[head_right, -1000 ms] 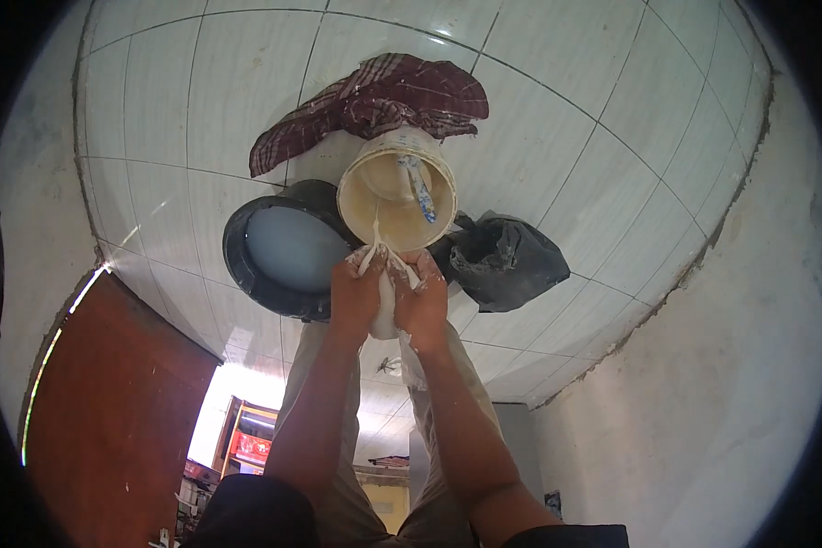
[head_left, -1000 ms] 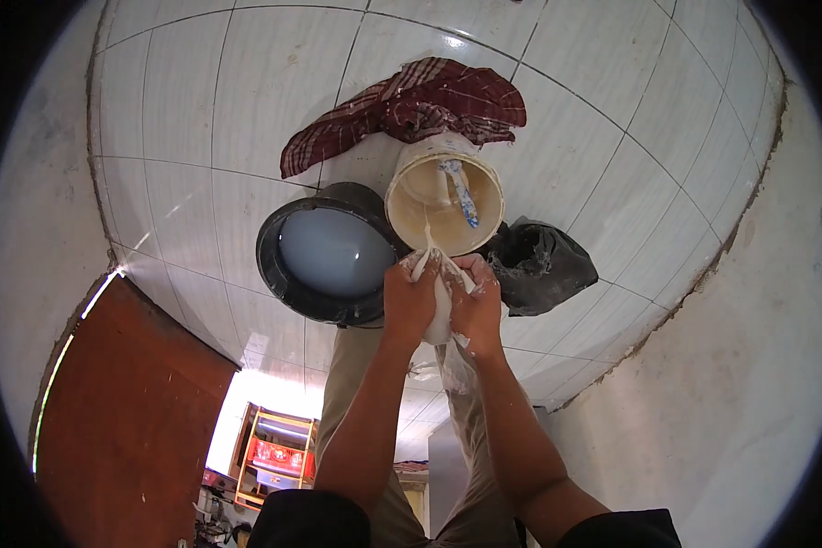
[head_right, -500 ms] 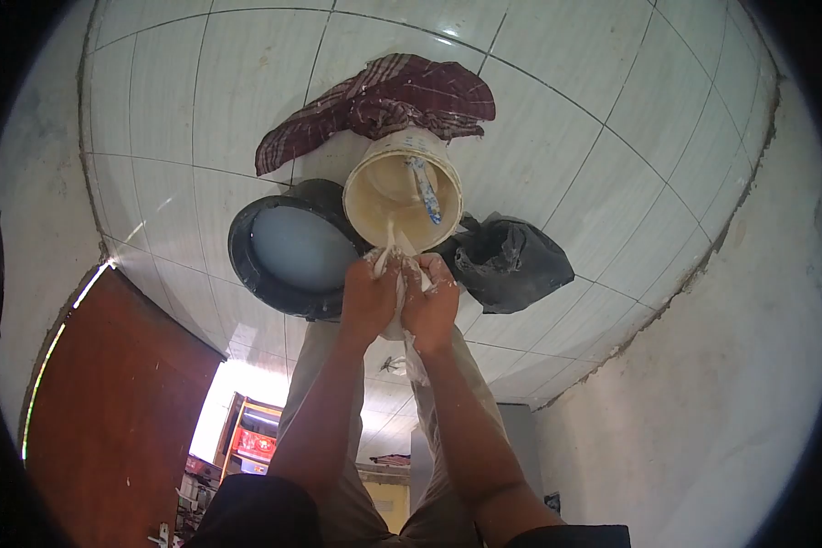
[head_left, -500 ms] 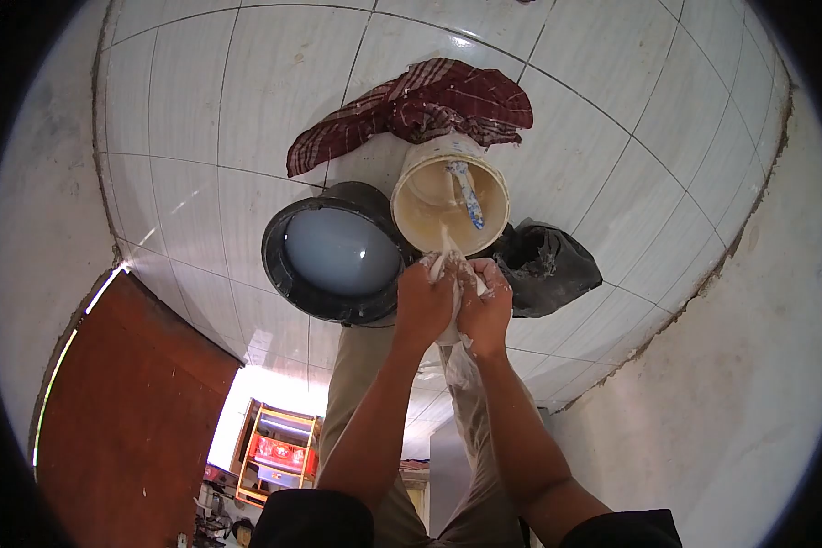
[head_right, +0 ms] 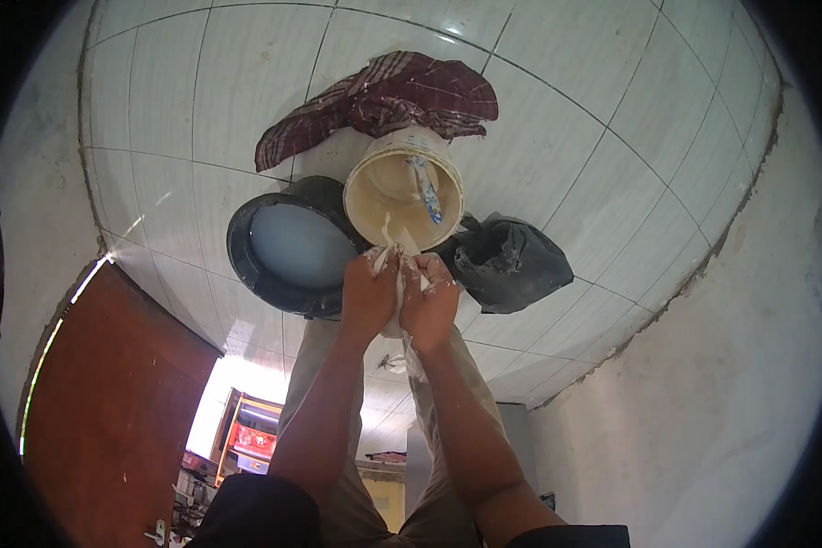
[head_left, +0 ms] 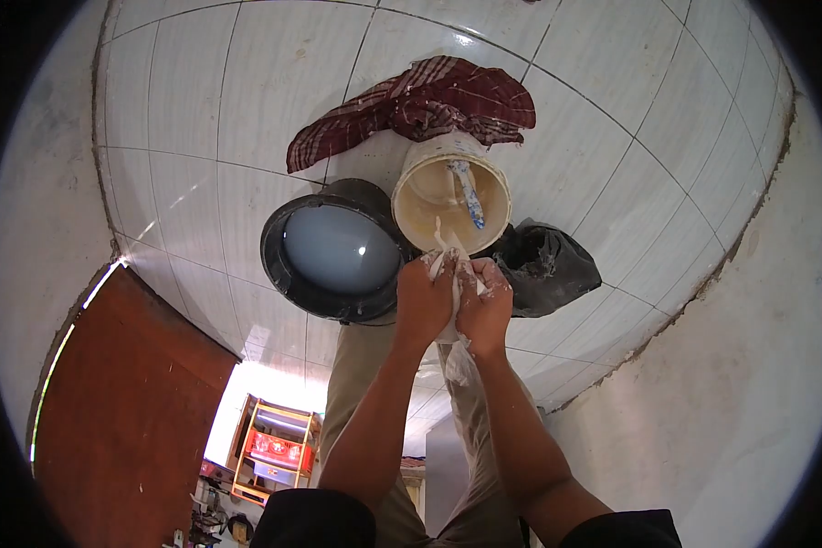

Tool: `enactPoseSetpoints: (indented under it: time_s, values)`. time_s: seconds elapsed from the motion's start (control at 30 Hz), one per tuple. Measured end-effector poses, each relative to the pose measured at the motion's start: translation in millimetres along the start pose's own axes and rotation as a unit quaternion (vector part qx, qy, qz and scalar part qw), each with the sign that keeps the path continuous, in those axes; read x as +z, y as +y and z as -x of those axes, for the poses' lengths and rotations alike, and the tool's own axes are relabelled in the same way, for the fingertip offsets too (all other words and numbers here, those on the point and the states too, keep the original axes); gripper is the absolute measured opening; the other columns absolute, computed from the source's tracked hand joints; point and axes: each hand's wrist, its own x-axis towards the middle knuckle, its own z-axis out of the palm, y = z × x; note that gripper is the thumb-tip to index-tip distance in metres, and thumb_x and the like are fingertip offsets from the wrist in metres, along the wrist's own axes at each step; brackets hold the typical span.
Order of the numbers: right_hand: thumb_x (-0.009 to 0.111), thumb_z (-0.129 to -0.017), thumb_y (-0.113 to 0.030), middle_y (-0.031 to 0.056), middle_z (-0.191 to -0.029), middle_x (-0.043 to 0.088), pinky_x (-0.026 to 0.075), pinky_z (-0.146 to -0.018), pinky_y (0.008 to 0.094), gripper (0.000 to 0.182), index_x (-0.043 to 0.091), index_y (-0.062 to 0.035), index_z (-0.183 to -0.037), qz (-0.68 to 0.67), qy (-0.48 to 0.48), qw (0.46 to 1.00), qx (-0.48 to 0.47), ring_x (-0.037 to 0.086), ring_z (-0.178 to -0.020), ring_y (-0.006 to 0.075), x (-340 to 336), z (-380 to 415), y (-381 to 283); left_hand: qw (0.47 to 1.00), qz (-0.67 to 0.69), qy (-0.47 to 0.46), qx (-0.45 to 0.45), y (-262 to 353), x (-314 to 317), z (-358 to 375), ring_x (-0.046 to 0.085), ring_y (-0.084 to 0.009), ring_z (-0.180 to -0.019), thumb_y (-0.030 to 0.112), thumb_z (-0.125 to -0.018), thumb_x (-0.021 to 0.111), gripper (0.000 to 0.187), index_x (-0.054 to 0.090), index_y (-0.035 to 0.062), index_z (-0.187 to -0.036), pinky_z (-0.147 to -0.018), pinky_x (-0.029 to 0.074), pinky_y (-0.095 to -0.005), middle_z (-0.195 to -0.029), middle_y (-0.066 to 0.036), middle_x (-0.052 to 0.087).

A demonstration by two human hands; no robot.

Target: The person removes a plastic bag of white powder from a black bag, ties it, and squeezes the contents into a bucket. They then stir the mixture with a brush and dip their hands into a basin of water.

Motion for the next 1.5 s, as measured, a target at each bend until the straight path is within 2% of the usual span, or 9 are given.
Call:
enactPoseSetpoints:
  time_s: [0.27, 0.33, 0.53, 0.67, 0.73, 0.83, 0.93, 1.27, 1.5]
  values:
    - [0.064, -0.093, -0.007, 0.0131, -0.081, 0.069, 0.049, -0.074, 0.0313, 0.011, 0.067, 0.0036, -0.092, -0.033, 0.007, 0.999, -0.002, 0.060, -0.075, 0.0166, 0.3, -1.4, 3.4, 1.000, -0.024, 0.011, 0.011, -10.6, 5.0, -1.0, 0.065, -0.0353, -0.071, 0.016, -0.099, 0.054, 0.028, 0.067, -0.0077, -0.091, -0.068, 0.048, -0.0428, -0.080, -0.024, 0.069]
    - [0.062, -0.090, -0.003, 0.0179, -0.083, 0.069, 0.051, -0.075, 0.0345, 0.008, 0.066, 0.0043, -0.091, 0.012, -0.004, 1.000, -0.020, 0.068, -0.077, 0.0236, -3.2, -2.4, -0.9, 0.999, -0.024, 0.017, 0.019, -16.3, 6.8, -1.0, 0.066, -0.0341, -0.071, 0.016, -0.099, 0.053, 0.028, 0.067, -0.0077, -0.091, -0.068, 0.048, -0.0426, -0.080, -0.024, 0.069]
    - [0.064, -0.088, -0.003, 0.0190, -0.084, 0.069, 0.051, -0.074, 0.0357, 0.008, 0.067, 0.0041, -0.091, 0.025, -0.019, 0.999, 0.004, 0.068, -0.078, 0.0275, -3.4, 0.8, -1.6, 0.999, 0.015, 0.014, -0.029, -9.0, 1.6, -1.7, 0.066, -0.0226, -0.073, 0.016, -0.100, 0.053, 0.028, 0.068, -0.0067, -0.092, -0.069, 0.049, -0.0388, -0.080, -0.019, 0.070]
    - [0.066, -0.087, -0.003, 0.0193, -0.084, 0.068, 0.051, -0.074, 0.0365, 0.008, 0.067, 0.0040, -0.091, 0.034, -0.027, 0.999, -0.003, 0.068, -0.078, 0.0276, -3.5, 2.1, 2.6, 0.998, 0.024, 0.023, -0.058, -6.6, 1.9, -3.0, 0.065, -0.0191, -0.074, 0.017, -0.100, 0.053, 0.030, 0.069, -0.0074, -0.096, -0.070, 0.050, -0.0360, -0.081, -0.017, 0.071]
    - [0.066, -0.088, -0.004, 0.0131, -0.081, 0.068, 0.049, -0.072, 0.0317, 0.008, 0.066, 0.0035, -0.090, 0.026, -0.035, 0.999, -0.009, 0.060, -0.075, 0.0158, -4.4, 2.8, 3.2, 0.998, 0.021, 0.019, -0.059, -7.8, 2.8, -3.5, 0.065, -0.0181, -0.075, 0.017, -0.100, 0.053, 0.030, 0.069, -0.0078, -0.097, -0.071, 0.050, -0.0351, -0.081, -0.017, 0.071]
    - [0.065, -0.088, -0.004, 0.0120, -0.080, 0.067, 0.049, -0.072, 0.0314, 0.008, 0.065, 0.0043, -0.089, -0.008, -0.036, 0.999, 0.024, 0.059, -0.075, 0.0143, -5.1, 4.9, -2.8, 0.997, 0.057, 0.046, -0.030, -12.3, 6.1, -5.9, 0.061, -0.0257, -0.065, 0.014, -0.099, 0.052, 0.028, 0.066, -0.0088, -0.091, -0.065, 0.047, -0.0384, -0.077, -0.023, 0.067]
    - [0.066, -0.088, -0.005, 0.0191, -0.084, 0.069, 0.050, -0.072, 0.0377, 0.009, 0.067, 0.0032, -0.091, -0.016, -0.046, 0.999, 0.015, 0.068, -0.077, 0.0275, -5.5, 8.7, 1.0, 0.996, 0.060, 0.048, -0.043, -13.5, 5.0, -9.9, 0.059, -0.0187, -0.066, 0.014, -0.099, 0.052, 0.027, 0.067, -0.0077, -0.092, -0.066, 0.047, -0.0364, -0.075, -0.019, 0.067]
    - [0.066, -0.089, -0.011, 0.0182, -0.083, 0.070, 0.050, -0.071, 0.0382, 0.012, 0.067, 0.0016, -0.090, -0.022, -0.034, 0.998, 0.048, 0.069, -0.075, 0.0299, -7.0, 8.6, -8.7, 0.990, 0.092, 0.041, -0.101, -10.5, 8.7, -16.9, 0.056, -0.0101, -0.070, 0.013, -0.099, 0.051, 0.025, 0.068, -0.0034, -0.092, -0.064, 0.045, -0.0304, -0.075, -0.006, 0.064]
    - [0.066, -0.089, -0.009, 0.0148, -0.079, 0.068, 0.050, -0.069, 0.0346, 0.011, 0.064, 0.0017, -0.087, -0.024, -0.022, 0.999, -0.009, 0.067, -0.072, 0.0229, -8.3, 8.3, -4.1, 0.982, 0.129, 0.041, -0.128, -4.5, 11.9, -21.7, 0.051, -0.0075, -0.066, 0.013, -0.100, 0.051, 0.025, 0.068, -0.0024, -0.090, -0.059, 0.042, -0.0294, -0.071, -0.003, 0.060]
